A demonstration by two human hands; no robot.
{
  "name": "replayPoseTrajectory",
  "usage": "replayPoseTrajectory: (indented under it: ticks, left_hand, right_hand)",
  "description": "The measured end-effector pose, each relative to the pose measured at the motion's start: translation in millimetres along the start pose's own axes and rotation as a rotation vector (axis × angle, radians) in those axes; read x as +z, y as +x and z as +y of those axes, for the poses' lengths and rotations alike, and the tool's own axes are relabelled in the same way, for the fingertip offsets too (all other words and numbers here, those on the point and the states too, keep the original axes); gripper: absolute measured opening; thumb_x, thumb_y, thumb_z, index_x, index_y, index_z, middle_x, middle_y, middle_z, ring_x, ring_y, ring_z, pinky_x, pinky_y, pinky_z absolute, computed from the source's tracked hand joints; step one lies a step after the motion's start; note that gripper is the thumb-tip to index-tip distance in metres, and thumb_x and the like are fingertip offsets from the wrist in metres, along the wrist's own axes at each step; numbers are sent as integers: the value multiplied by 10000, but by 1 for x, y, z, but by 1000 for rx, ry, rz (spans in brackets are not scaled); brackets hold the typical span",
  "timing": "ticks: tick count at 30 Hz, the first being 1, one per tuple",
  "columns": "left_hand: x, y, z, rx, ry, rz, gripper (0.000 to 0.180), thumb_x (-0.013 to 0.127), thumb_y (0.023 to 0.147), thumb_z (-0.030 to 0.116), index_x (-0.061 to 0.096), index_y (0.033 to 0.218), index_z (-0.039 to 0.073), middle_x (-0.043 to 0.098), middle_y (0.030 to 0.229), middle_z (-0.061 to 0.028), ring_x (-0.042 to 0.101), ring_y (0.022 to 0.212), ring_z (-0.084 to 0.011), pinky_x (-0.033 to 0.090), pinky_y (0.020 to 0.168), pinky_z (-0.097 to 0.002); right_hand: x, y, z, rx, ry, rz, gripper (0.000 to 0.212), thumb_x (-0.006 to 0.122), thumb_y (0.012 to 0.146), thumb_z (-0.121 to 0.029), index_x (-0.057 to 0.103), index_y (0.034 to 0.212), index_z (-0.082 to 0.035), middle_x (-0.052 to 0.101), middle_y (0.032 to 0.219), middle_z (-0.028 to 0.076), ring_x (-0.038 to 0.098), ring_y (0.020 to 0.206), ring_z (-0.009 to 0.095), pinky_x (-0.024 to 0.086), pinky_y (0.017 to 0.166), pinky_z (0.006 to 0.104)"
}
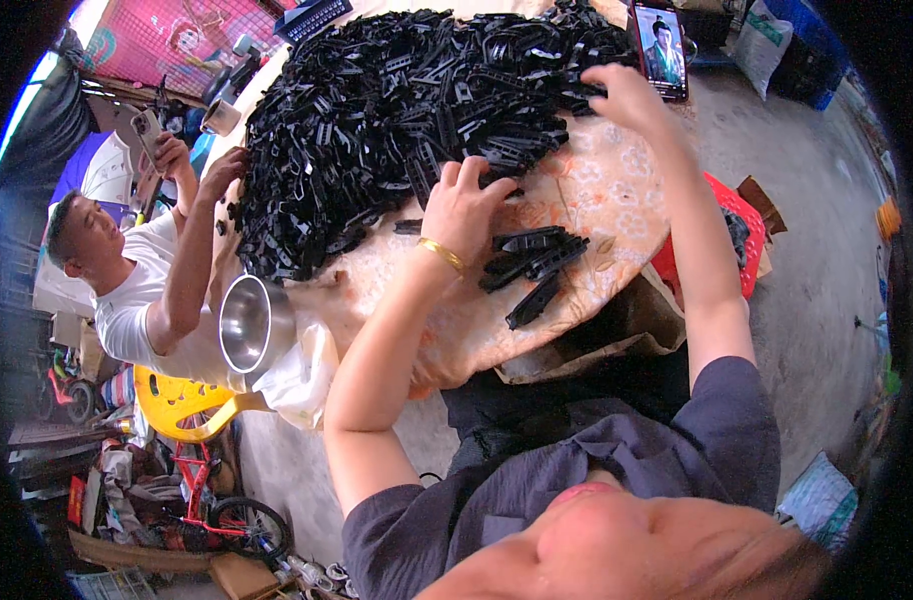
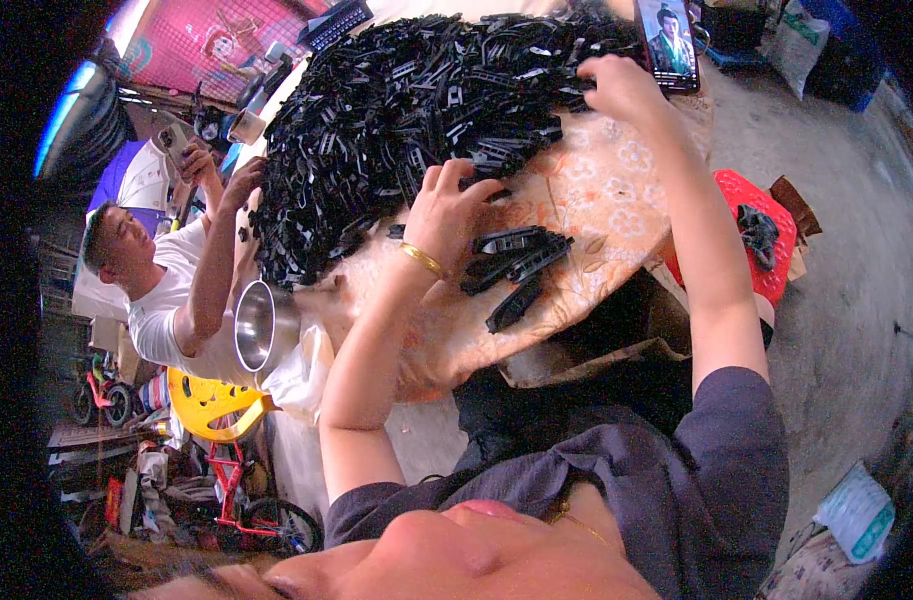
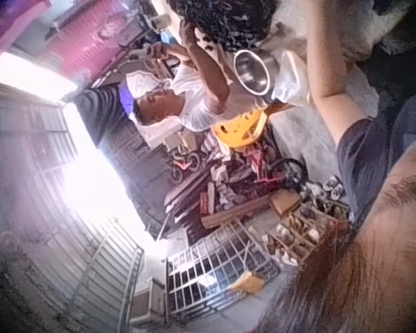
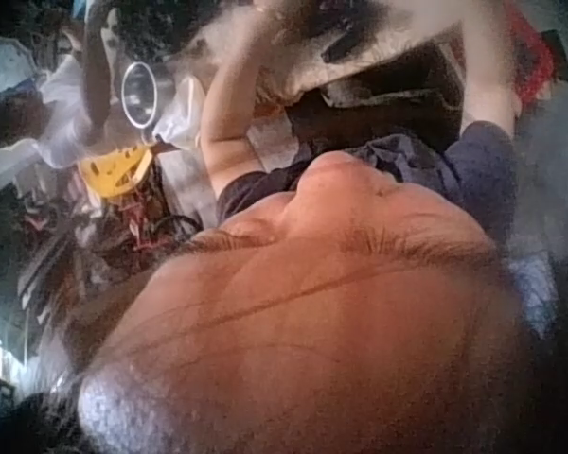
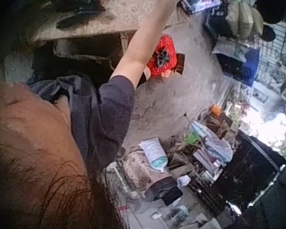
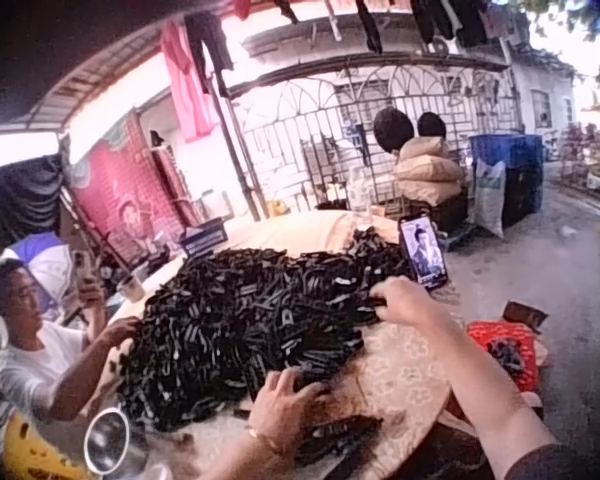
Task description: The person assembles plastic clips by picking components from a pile, fitting the pieces together by hand, and placing the assembled clips onto a stack on the table.
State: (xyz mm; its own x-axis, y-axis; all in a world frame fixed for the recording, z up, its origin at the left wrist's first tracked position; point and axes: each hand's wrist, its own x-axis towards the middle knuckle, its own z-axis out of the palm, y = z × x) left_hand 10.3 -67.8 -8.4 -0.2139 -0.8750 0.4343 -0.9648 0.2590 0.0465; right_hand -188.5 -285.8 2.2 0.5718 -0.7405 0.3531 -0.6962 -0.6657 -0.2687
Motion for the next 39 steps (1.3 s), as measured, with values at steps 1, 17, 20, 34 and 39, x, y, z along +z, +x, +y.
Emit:
replayPoseTrajectory:
  ticks: [1, 17, 20, 34, 39]
  left_hand:
    - [0, 0, -1, -1, 0, 4, 296, 505, 737, 89, 604, 994, 198, 483, 1022, -91, 476, 905, -274, 442, 756, -357]
    - [-12, -2, -29, -720, -1435, 252, 220, 519, 891, 212, 464, 1011, 37, 628, 857, -78, 585, 674, -102, 468, 551, -217]
    - [-14, 1, -17, -778, -1684, 229, 220, 515, 893, 256, 494, 985, 57, 629, 810, -77, 574, 613, -108, 432, 493, -200]
    - [-33, -5, -18, -789, -1476, -61, 348, 498, 898, 302, 561, 1022, -17, 614, 767, -58, 510, 551, -83, 395, 492, -199]
    - [-41, -3, -14, -703, -1328, -68, 292, 593, 838, 144, 552, 1056, -46, 601, 741, -39, 525, 556, -69, 401, 480, -188]
  right_hand:
    - [-3, -7, -7, 13, 24, -107, 350, 618, 708, -156, 608, 1056, -120, 598, 1009, 159, 586, 918, 272, 459, 846, 363]
    - [-19, -10, -83, -239, 982, -260, 358, 595, 769, 2, 548, 1124, -15, 612, 921, 54, 576, 887, 109, 462, 795, 245]
    - [-18, -18, -119, -444, 1266, -226, 384, 574, 764, 79, 533, 1136, -5, 610, 944, 55, 566, 902, 104, 453, 828, 242]
    - [14, -31, -125, -456, 1224, -253, 229, 630, 691, 55, 633, 912, -6, 648, 873, 44, 580, 822, 95, 462, 784, 237]
    - [16, -32, -120, -607, 1144, -175, 227, 648, 704, -13, 623, 929, 0, 643, 874, 57, 581, 824, 107, 463, 774, 246]
